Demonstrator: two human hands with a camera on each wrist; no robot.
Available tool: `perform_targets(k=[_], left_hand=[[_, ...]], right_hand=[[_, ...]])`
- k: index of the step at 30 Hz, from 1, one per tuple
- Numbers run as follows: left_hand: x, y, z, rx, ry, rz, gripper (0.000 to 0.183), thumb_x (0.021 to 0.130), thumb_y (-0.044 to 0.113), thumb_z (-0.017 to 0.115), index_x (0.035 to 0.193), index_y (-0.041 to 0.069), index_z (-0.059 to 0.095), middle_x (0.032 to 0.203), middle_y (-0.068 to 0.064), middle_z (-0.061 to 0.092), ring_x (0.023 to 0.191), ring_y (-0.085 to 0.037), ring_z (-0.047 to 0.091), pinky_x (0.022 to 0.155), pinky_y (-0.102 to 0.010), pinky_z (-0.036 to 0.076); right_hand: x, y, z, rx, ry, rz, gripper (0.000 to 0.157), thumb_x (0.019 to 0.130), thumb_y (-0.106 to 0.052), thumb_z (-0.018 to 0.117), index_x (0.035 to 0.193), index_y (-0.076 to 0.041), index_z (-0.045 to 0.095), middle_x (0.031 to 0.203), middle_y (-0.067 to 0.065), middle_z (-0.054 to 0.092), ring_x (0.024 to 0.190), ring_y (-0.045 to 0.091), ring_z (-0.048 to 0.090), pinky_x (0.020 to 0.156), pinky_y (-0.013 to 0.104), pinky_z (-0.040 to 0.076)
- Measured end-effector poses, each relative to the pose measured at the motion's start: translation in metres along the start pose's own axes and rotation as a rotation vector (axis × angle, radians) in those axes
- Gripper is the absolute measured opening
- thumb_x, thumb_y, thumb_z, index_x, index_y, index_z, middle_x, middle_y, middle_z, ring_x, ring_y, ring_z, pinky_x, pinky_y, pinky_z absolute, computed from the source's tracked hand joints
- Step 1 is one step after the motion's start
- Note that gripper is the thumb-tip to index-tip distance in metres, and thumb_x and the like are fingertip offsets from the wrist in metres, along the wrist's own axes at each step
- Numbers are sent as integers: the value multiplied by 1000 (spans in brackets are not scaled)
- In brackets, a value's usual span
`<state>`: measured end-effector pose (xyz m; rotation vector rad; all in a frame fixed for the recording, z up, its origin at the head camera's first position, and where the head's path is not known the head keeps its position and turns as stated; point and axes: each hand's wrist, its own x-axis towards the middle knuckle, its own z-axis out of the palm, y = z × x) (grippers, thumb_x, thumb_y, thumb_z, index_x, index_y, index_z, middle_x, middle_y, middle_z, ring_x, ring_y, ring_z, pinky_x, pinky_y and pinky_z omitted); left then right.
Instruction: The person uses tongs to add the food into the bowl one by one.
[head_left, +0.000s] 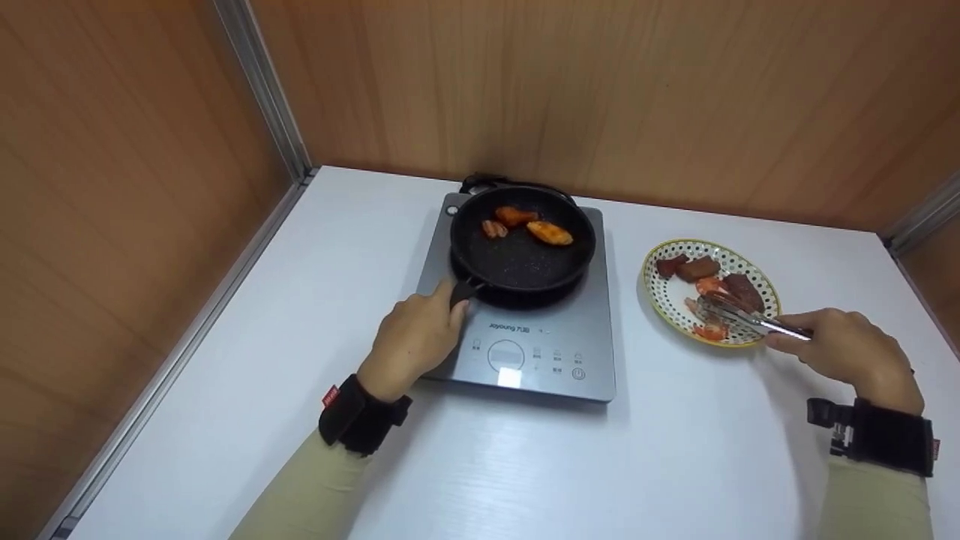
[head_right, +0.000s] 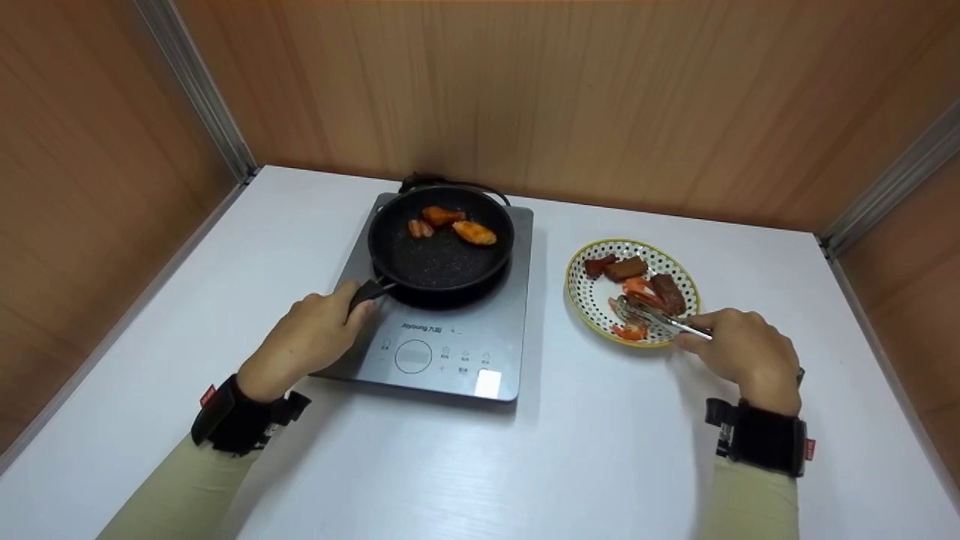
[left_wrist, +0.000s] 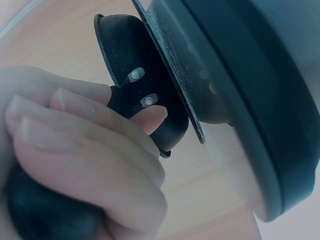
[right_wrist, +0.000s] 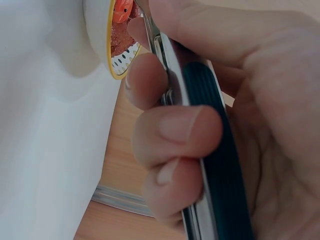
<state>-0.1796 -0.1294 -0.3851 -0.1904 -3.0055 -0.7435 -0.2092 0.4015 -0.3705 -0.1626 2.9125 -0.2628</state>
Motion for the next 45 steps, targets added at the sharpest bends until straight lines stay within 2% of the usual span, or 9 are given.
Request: perform_targets(k=[6, 13, 20, 26, 35, 41, 45], left_hand=[[0, -1, -2, -3, -3, -8, 35, 113, 34, 53, 131, 5, 61, 96, -23, 74, 83, -39, 73, 64, -51, 54], [-1, -2, 0, 12, 0, 11, 35, 112, 33, 54, 127, 2, 62, 88, -22, 72, 78, -36, 71, 60, -49, 52], [-1, -2, 0, 18, 1, 2, 35, 112, 34, 54, 128, 3, 61, 91, -24, 73, 80, -39, 73, 61, -51, 53], [0, -1, 1, 15, 2, 9, 34, 112, 33, 54, 124, 3, 62, 88, -23, 72, 75, -36, 70, 59, -48, 51], [-1, -1, 1, 8, -10, -9, 37, 112, 34, 54, 130, 2, 62, 96, -26, 74, 83, -39, 73, 63, -52, 53], [-2, -2, 1, 15, 2, 15, 32, 112, 32, 55, 122, 2, 62, 88, -24, 73, 76, -37, 72, 58, -49, 51], [-1, -2, 2, 22, 5, 25, 30, 112, 31, 55, 118, 2, 62, 88, -25, 73, 76, -39, 73, 58, -50, 52]], right_hand=[[2, -3, -1, 1, 20, 4, 75, 101, -66, 61, 144, -5, 63, 138, 39, 57, 125, 66, 53, 79, 74, 49], [0, -3, 2, 5, 26, -8, 70, 102, -64, 60, 145, -8, 63, 139, 36, 59, 126, 65, 53, 79, 75, 49], [2, -2, 3, 9, 57, -1, 70, 102, -64, 61, 143, -8, 65, 137, 37, 59, 123, 63, 55, 79, 73, 50], [2, -3, 3, 0, 70, 19, 70, 103, -64, 59, 144, -8, 64, 139, 38, 57, 125, 64, 53, 80, 75, 49], [2, -9, 2, 12, 131, 14, 63, 103, -60, 62, 143, -12, 66, 138, 37, 58, 124, 62, 56, 76, 71, 51], [1, -14, 2, 27, 163, 17, 60, 104, -60, 61, 145, -17, 65, 140, 35, 58, 127, 62, 53, 78, 71, 48], [1, -18, 2, 34, 180, 18, 60, 104, -60, 60, 146, -17, 65, 138, 36, 60, 124, 60, 56, 76, 69, 48]])
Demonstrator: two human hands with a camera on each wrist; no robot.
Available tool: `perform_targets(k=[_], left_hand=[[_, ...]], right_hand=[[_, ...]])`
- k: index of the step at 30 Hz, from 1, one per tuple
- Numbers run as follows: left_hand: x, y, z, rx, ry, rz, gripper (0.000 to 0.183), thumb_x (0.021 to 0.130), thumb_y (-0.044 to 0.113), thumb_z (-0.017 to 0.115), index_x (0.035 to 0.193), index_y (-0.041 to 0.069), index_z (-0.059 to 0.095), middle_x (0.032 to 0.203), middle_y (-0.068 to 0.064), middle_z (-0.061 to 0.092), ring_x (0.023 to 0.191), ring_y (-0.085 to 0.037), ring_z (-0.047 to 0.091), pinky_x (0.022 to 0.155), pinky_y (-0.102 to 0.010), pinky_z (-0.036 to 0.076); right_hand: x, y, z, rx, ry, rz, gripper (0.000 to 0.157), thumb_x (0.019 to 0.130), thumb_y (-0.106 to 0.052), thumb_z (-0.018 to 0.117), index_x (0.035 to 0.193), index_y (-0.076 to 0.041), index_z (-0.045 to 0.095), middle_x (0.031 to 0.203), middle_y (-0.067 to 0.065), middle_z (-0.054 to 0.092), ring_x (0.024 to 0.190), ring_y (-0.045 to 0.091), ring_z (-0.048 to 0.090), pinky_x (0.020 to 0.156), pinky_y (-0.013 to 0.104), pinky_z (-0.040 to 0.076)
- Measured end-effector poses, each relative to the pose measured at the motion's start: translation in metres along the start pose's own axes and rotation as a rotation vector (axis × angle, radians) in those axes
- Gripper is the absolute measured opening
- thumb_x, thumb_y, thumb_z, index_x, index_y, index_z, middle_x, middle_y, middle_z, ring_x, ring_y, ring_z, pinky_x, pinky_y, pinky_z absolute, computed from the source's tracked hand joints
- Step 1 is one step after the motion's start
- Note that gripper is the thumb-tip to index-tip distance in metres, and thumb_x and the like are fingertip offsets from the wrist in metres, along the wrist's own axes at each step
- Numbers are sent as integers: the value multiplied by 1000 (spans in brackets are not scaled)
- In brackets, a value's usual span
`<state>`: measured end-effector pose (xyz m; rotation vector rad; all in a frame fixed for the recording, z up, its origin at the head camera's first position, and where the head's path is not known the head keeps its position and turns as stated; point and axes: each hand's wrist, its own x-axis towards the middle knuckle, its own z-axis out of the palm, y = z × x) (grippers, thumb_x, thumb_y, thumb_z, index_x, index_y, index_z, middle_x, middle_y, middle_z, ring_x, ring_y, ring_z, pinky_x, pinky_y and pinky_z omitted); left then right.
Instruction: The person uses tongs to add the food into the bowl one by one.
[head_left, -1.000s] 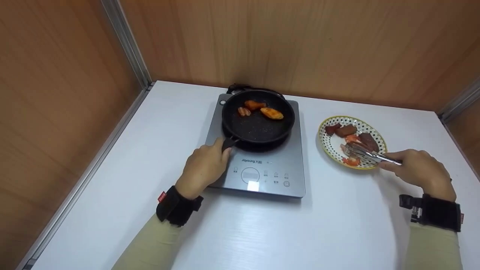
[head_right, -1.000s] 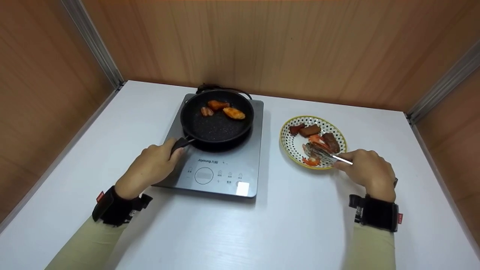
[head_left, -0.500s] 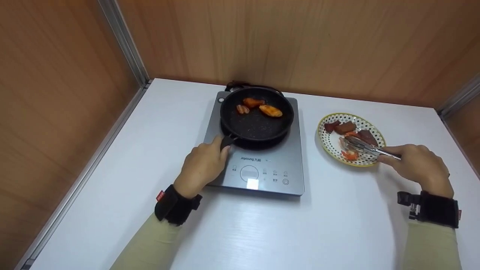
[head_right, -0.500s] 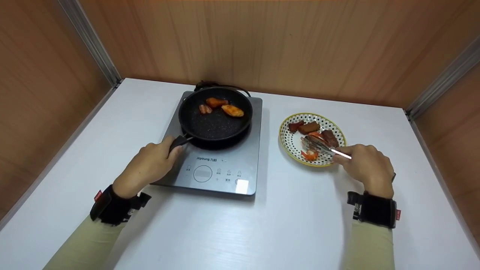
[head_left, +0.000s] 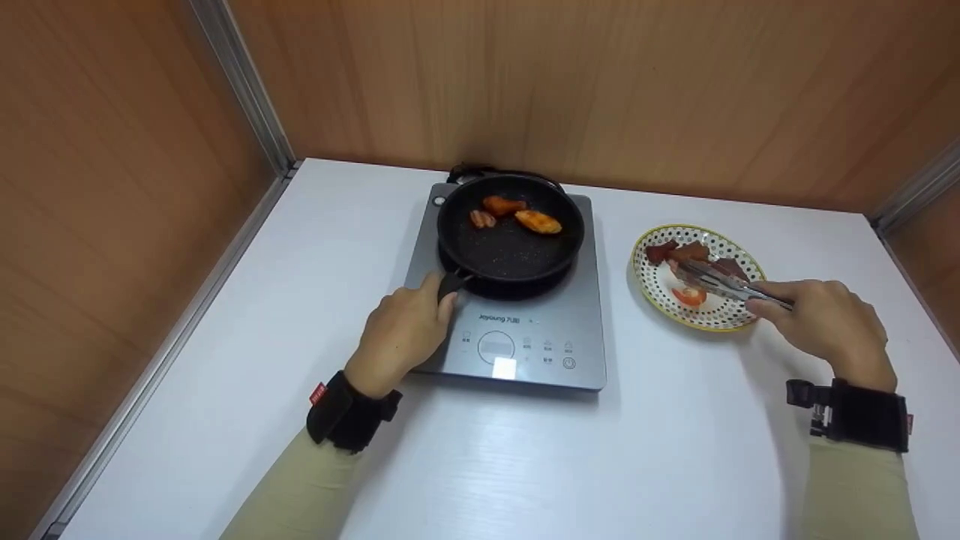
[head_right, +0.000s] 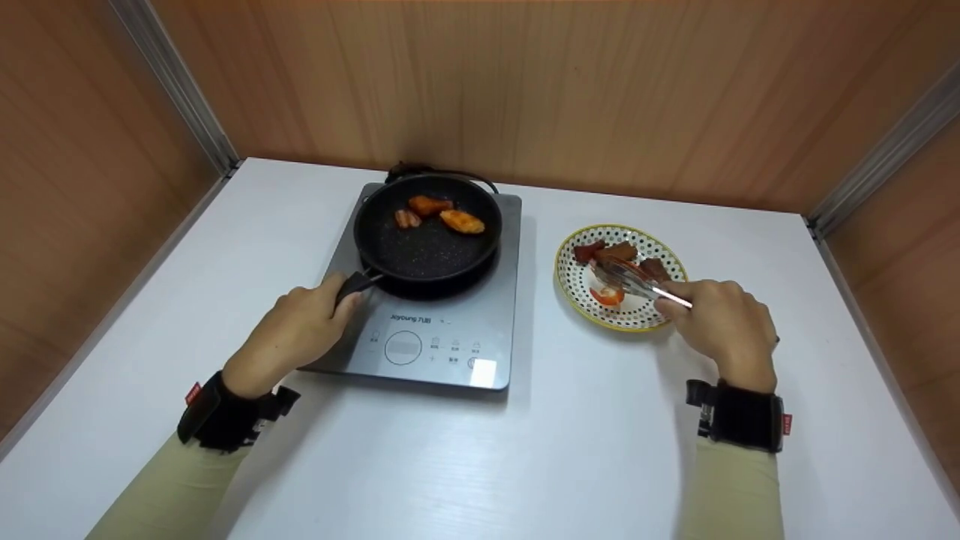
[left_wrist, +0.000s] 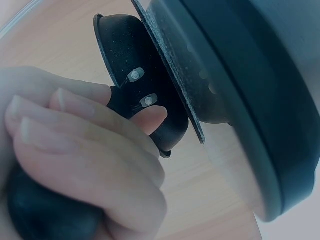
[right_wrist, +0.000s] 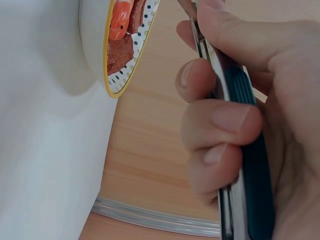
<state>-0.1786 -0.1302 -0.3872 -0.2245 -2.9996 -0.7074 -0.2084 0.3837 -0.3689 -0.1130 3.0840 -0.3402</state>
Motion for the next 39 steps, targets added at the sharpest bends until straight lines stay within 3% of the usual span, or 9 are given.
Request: perform_targets(k=[8, 17, 27, 34, 39], left_hand=[[1, 0, 1, -4, -3, -3, 33, 112, 32, 54, 120, 1, 62, 88, -25, 73, 74, -36, 71, 58, -49, 51], [0, 0, 1, -6, 6, 6, 33, 112, 31, 55, 121, 0, 63, 90, -26, 73, 75, -37, 72, 58, -50, 52], [1, 0, 2, -10, 9, 1, 36, 112, 31, 55, 127, 0, 62, 89, -26, 73, 75, -38, 73, 59, -51, 53], [-1, 1, 1, -16, 11, -8, 35, 112, 32, 55, 128, 2, 62, 93, -26, 74, 81, -41, 73, 62, -53, 54], [0, 4, 0, -16, -4, -16, 36, 112, 33, 54, 131, 3, 61, 95, -26, 74, 84, -42, 74, 64, -53, 54]], right_hand=[[3, -10, 2, -2, 39, -14, 58, 102, -57, 65, 144, -16, 66, 128, 34, 67, 99, 45, 63, 59, 45, 43], [1, -31, 6, 14, 164, -59, 54, 102, -53, 68, 141, -16, 69, 122, 35, 69, 93, 48, 66, 56, 53, 44], [3, -54, 9, 40, 272, -54, 49, 101, -49, 72, 137, -16, 72, 122, 32, 69, 93, 52, 69, 51, 46, 39], [2, -66, 7, 60, 314, -56, 49, 101, -48, 72, 137, -15, 72, 120, 33, 70, 86, 46, 67, 49, 42, 36], [-2, -80, 5, 68, 395, -113, 43, 98, -39, 78, 133, -15, 75, 100, 29, 75, 66, 36, 56, 47, 39, 30]])
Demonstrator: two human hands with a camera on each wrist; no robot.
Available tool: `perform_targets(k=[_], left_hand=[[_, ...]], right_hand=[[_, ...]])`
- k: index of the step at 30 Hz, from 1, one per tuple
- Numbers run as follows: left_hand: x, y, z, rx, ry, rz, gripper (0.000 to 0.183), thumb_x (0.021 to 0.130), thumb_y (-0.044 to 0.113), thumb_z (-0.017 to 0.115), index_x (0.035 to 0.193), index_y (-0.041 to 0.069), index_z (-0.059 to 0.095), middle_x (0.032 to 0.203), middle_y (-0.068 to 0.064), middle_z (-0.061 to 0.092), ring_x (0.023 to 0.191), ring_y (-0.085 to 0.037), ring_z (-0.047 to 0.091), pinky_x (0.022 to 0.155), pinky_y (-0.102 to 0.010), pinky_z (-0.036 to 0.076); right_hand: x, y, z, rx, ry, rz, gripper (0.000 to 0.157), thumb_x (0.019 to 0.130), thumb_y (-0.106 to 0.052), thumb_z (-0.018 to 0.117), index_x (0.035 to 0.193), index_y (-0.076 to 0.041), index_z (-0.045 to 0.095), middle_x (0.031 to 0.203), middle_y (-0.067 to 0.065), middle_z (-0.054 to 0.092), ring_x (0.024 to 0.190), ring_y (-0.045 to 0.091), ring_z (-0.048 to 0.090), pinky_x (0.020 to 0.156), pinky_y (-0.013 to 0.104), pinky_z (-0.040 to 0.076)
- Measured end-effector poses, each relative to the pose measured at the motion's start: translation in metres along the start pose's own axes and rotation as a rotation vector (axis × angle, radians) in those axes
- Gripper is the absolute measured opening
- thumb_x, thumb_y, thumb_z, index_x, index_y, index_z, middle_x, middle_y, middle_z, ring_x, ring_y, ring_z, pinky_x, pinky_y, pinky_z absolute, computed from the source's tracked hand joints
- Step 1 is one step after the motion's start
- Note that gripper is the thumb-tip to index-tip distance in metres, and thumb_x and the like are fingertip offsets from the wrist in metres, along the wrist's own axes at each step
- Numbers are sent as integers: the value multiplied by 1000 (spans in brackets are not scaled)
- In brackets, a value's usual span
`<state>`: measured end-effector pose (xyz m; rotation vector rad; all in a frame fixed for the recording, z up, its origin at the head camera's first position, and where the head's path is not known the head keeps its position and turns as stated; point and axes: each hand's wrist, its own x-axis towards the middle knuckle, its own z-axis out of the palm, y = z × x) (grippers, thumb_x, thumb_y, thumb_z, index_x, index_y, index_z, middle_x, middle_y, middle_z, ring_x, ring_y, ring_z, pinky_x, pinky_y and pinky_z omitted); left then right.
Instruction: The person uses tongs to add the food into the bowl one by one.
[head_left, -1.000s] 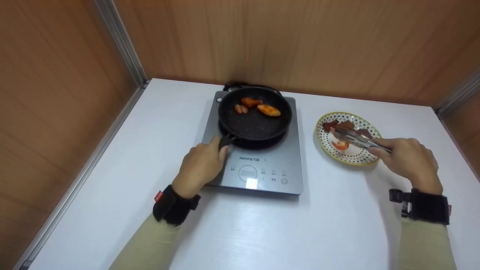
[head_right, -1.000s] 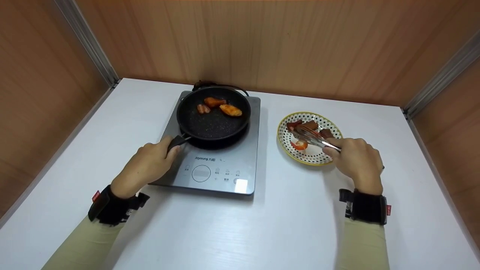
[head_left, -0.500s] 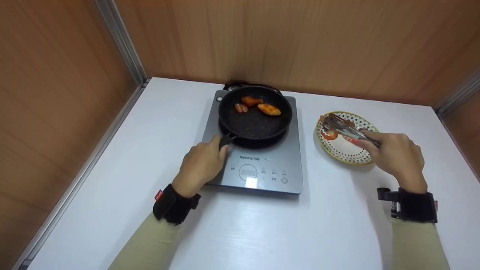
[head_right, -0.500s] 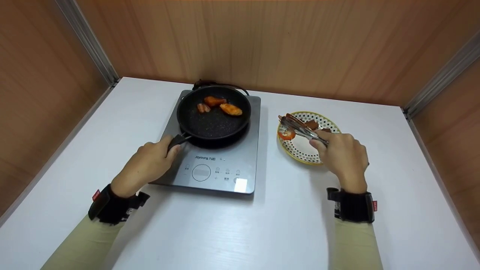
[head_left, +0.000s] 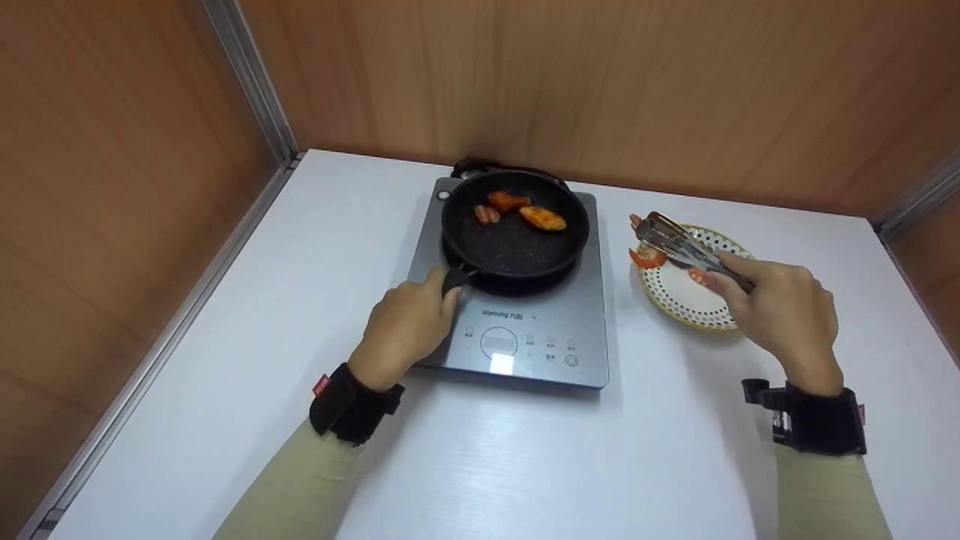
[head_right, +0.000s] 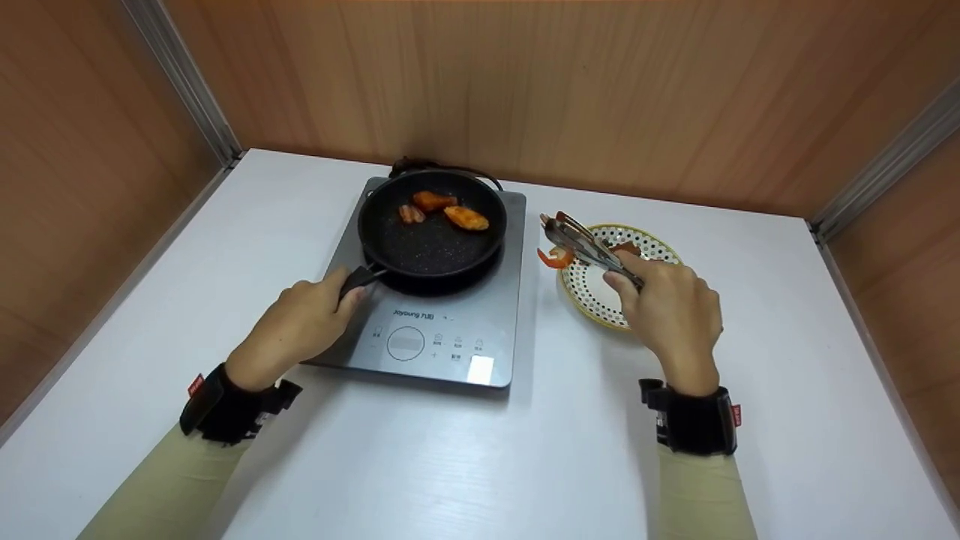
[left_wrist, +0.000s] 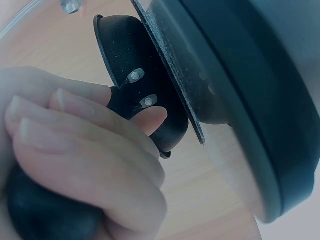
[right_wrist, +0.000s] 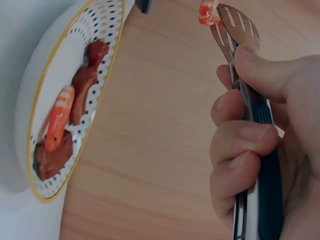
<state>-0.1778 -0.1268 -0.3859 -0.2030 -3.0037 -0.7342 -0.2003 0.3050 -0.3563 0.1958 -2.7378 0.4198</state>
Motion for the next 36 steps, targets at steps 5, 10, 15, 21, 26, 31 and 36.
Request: perform_targets(k=[5, 10, 15, 21, 26, 31, 36], left_hand=[[1, 0, 0, 2, -11, -8, 38, 113, 34, 53, 131, 2, 60, 96, -27, 73, 85, -44, 74, 65, -54, 55], [4, 3, 1, -9, -26, -11, 39, 113, 36, 52, 132, 3, 60, 97, -27, 73, 87, -44, 73, 67, -54, 56], [4, 5, 3, -3, -27, -12, 40, 113, 35, 52, 136, 3, 59, 97, -26, 74, 85, -43, 74, 67, -53, 56], [3, 8, 4, 7, -17, -1, 40, 113, 34, 52, 133, 1, 61, 97, -27, 74, 85, -43, 74, 66, -53, 56], [4, 11, 3, -4, -21, -9, 39, 113, 35, 52, 134, 4, 60, 100, -27, 74, 87, -44, 74, 68, -54, 57], [4, 11, 3, 1, -24, -16, 39, 113, 36, 51, 135, 5, 60, 100, -27, 74, 88, -45, 74, 69, -55, 56], [4, 10, 4, -5, -22, -18, 39, 113, 36, 52, 136, 5, 60, 100, -27, 74, 88, -45, 74, 69, -56, 56]], right_hand=[[-1, -19, 4, 24, 57, -63, 40, 95, -37, 82, 130, -18, 77, 98, 25, 77, 63, 34, 54, 47, 39, 30], [1, -36, 8, 51, 69, -88, 38, 95, -35, 83, 129, -18, 78, 87, 18, 78, 63, 31, 52, 48, 39, 30], [10, -51, 14, 60, 91, -112, 34, 95, -36, 82, 126, -22, 80, 83, 12, 77, 67, 32, 58, 51, 49, 39], [23, -68, 20, 42, 67, -155, 29, 97, -38, 79, 123, -25, 81, 72, 6, 70, 64, 30, 54, 51, 44, 36], [37, -78, 22, -13, 21, -185, 28, 98, -40, 78, 123, -29, 81, 77, 6, 71, 66, 30, 56, 51, 45, 35], [53, -87, 30, -84, -18, -228, 14, 98, -42, 77, 107, -32, 79, 72, 5, 63, 62, 31, 57, 49, 48, 37], [68, -96, 37, -123, -76, -237, 22, 98, -42, 77, 117, -31, 81, 86, 12, 75, 67, 40, 64, 54, 57, 44]])
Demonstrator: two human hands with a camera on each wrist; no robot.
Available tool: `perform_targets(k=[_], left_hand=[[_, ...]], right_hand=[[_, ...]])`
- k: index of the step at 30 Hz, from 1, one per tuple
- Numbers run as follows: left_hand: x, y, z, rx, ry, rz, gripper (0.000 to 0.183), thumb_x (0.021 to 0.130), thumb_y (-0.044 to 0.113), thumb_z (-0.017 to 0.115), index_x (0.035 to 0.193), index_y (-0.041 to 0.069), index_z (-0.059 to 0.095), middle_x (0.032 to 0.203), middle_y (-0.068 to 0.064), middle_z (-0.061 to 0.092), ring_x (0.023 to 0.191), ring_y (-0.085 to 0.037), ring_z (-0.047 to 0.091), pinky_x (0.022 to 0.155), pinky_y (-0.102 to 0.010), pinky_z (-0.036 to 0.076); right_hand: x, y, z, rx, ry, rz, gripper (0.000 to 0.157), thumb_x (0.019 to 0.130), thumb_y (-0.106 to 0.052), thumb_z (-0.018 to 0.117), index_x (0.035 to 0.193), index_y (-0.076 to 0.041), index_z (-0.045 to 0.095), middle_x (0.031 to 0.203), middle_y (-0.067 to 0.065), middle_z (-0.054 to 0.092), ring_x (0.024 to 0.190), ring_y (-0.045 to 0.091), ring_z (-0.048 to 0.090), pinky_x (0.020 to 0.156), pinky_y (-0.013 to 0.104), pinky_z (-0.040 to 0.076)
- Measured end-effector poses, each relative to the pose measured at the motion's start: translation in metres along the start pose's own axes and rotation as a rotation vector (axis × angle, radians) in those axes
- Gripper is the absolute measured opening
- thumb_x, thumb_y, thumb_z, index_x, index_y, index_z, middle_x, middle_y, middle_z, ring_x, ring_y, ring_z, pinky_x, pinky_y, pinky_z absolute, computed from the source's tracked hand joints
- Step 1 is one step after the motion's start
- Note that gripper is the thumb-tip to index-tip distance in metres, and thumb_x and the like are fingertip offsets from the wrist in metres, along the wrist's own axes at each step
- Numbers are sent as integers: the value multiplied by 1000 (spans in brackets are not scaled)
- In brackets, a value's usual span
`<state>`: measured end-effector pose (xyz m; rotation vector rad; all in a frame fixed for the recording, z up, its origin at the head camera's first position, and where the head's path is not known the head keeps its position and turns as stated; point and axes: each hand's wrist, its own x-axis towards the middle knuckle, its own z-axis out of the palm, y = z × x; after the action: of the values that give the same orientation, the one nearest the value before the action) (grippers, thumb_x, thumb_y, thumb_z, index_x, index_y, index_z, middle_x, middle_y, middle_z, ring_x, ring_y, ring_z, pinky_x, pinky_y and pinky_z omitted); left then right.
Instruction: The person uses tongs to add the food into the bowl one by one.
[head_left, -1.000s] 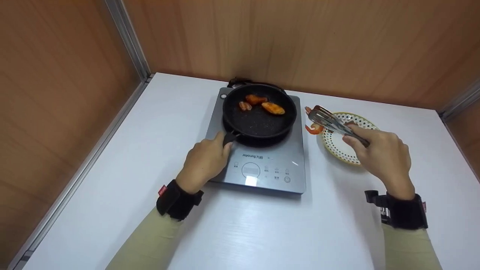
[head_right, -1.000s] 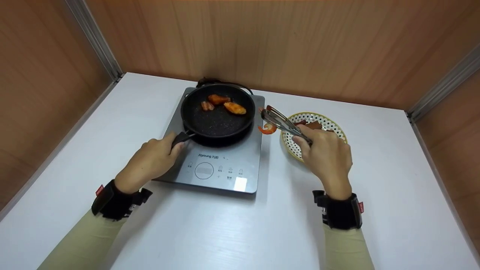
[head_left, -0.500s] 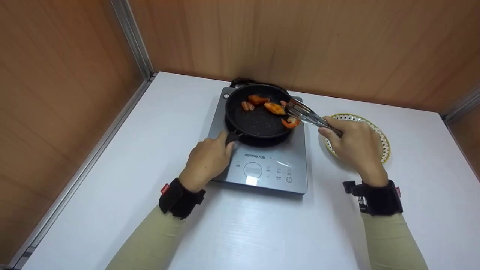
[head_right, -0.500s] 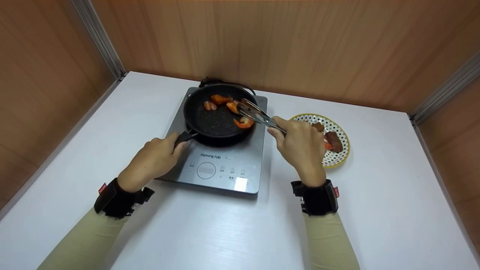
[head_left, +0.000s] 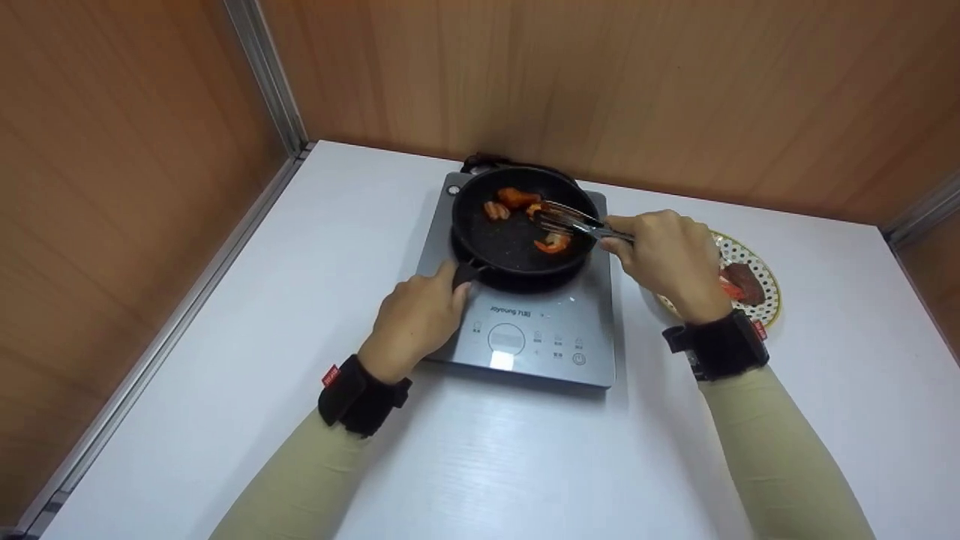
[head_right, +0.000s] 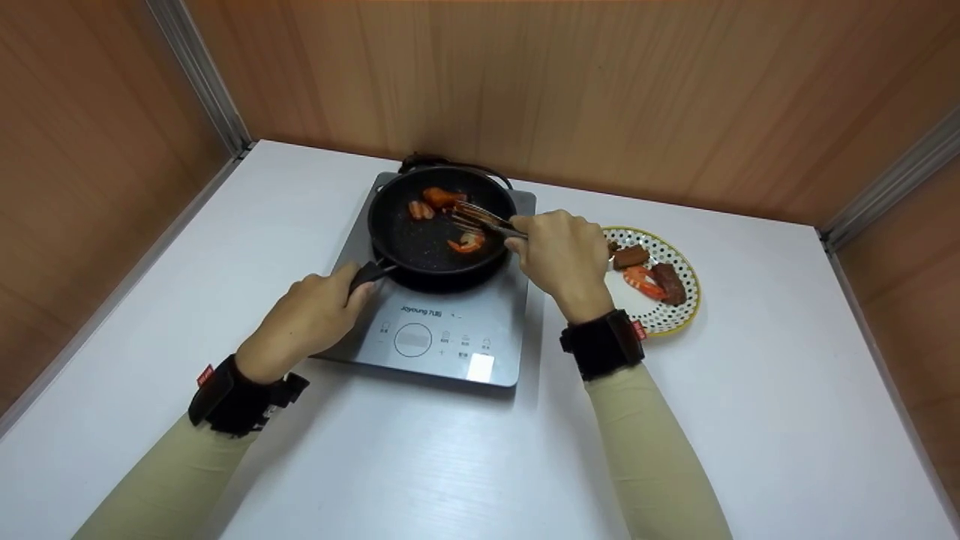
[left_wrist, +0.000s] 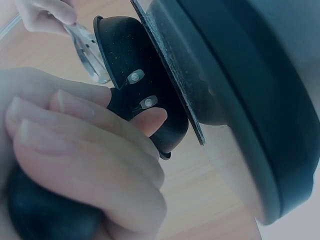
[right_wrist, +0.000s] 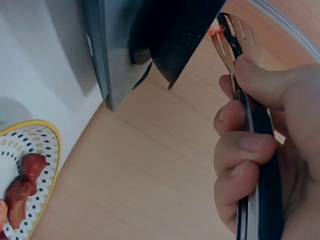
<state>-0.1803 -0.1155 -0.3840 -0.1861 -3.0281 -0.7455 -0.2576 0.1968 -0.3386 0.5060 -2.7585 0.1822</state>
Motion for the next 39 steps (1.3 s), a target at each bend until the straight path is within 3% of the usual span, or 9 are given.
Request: perform_targets(k=[5, 10, 23, 39], left_hand=[[0, -1, 1, -7, 5, 1, 38, 113, 35, 52, 135, 5, 60, 101, -27, 74, 90, -45, 74, 70, -56, 56], [0, 0, 1, -1, 20, 12, 37, 112, 33, 54, 132, 3, 62, 98, -26, 74, 87, -44, 74, 67, -55, 56], [-1, 0, 1, 8, 30, 13, 37, 112, 34, 54, 130, 2, 63, 96, -25, 74, 84, -42, 74, 65, -53, 55], [0, -2, 2, 2, 21, 9, 37, 113, 35, 53, 131, 4, 62, 97, -26, 74, 85, -42, 74, 66, -54, 55]], right_hand=[[16, -6, 7, -19, -51, -15, 31, 98, -39, 76, 127, -27, 79, 108, 17, 79, 79, 48, 70, 61, 62, 48], [26, -8, 13, -40, -77, -26, 34, 98, -37, 76, 129, -24, 78, 115, 17, 78, 81, 47, 71, 61, 61, 49], [40, -11, 21, -69, -127, -40, 36, 100, -36, 75, 133, -22, 76, 115, 20, 78, 79, 43, 70, 62, 58, 50], [36, -13, 35, -82, -16, -68, 28, 97, -34, 79, 122, -22, 80, 99, 20, 78, 73, 46, 69, 58, 59, 49]])
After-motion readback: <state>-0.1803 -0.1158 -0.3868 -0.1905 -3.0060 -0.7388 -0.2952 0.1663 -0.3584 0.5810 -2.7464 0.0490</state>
